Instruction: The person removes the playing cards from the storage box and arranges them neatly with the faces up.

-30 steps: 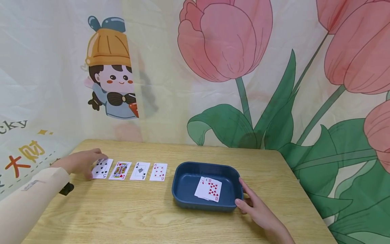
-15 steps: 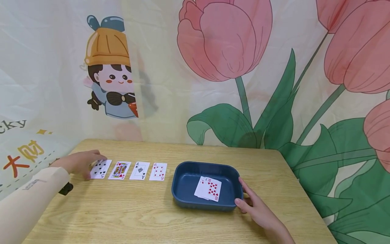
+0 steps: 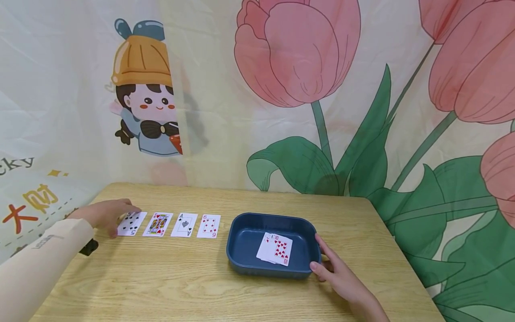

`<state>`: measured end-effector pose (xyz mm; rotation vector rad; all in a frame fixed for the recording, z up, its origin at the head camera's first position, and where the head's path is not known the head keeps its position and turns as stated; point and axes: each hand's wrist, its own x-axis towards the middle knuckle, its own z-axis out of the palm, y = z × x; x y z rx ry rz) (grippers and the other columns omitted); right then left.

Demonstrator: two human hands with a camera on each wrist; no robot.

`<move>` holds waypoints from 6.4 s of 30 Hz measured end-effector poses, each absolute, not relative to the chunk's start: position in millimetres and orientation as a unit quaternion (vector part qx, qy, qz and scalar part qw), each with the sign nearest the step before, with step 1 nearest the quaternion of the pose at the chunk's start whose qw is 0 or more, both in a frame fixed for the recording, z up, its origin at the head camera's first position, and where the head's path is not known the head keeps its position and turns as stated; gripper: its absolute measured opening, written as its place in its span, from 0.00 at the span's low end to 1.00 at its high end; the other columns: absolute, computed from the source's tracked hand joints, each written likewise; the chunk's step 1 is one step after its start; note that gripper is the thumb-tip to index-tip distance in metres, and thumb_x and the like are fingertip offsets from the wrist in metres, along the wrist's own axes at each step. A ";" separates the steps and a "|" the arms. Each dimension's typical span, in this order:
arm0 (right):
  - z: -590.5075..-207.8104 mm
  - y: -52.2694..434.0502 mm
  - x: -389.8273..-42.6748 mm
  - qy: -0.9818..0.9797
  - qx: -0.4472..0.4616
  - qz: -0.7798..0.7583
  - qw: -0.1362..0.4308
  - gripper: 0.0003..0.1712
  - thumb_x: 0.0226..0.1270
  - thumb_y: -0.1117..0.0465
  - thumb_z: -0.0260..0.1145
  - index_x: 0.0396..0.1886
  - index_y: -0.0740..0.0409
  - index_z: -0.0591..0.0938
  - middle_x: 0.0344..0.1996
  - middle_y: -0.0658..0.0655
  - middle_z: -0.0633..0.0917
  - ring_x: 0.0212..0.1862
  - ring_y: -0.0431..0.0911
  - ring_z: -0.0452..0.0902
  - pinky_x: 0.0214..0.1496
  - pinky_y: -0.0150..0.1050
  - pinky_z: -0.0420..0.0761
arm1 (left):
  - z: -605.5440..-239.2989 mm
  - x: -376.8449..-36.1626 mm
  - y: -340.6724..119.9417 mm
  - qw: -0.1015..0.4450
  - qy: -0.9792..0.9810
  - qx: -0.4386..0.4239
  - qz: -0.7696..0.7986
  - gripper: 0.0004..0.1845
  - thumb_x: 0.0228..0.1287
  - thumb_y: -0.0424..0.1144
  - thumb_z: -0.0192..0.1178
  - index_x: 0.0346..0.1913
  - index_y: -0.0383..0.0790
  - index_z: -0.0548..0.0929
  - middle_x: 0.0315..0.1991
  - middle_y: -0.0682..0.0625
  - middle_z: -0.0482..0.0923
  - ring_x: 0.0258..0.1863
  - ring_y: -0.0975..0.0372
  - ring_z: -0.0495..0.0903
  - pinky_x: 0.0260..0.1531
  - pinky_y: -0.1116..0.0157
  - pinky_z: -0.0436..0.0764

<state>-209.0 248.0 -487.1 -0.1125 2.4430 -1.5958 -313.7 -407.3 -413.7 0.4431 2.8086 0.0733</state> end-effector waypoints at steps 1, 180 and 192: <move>-486.9 247.9 -209.0 0.832 -0.039 -0.543 0.111 0.46 0.76 0.44 0.69 0.85 0.25 0.56 0.80 0.64 0.63 0.58 0.52 0.80 0.51 0.42 0.84 | -413.1 -313.0 -406.5 0.149 0.976 0.155 0.024 0.44 0.45 0.31 0.85 0.70 0.37 0.80 0.60 0.31 0.76 0.53 0.38 0.77 0.54 0.31 0.78; -485.8 248.7 -205.9 0.827 -0.062 -0.550 0.103 0.45 0.78 0.48 0.68 0.86 0.30 0.56 0.79 0.63 0.65 0.56 0.51 0.81 0.49 0.40 0.84 | -355.6 -295.0 -207.5 0.027 0.949 0.292 0.114 0.45 0.49 0.46 0.86 0.72 0.46 0.79 0.58 0.48 0.76 0.44 0.59 0.78 0.38 0.61 0.80; -488.0 248.3 -206.9 0.834 -0.051 -0.539 0.108 0.46 0.78 0.45 0.68 0.86 0.28 0.55 0.79 0.62 0.65 0.55 0.51 0.81 0.49 0.40 0.84 | -376.9 -305.9 -298.7 0.013 0.957 0.267 0.111 0.44 0.48 0.43 0.86 0.71 0.43 0.79 0.57 0.46 0.76 0.46 0.56 0.79 0.45 0.54 0.82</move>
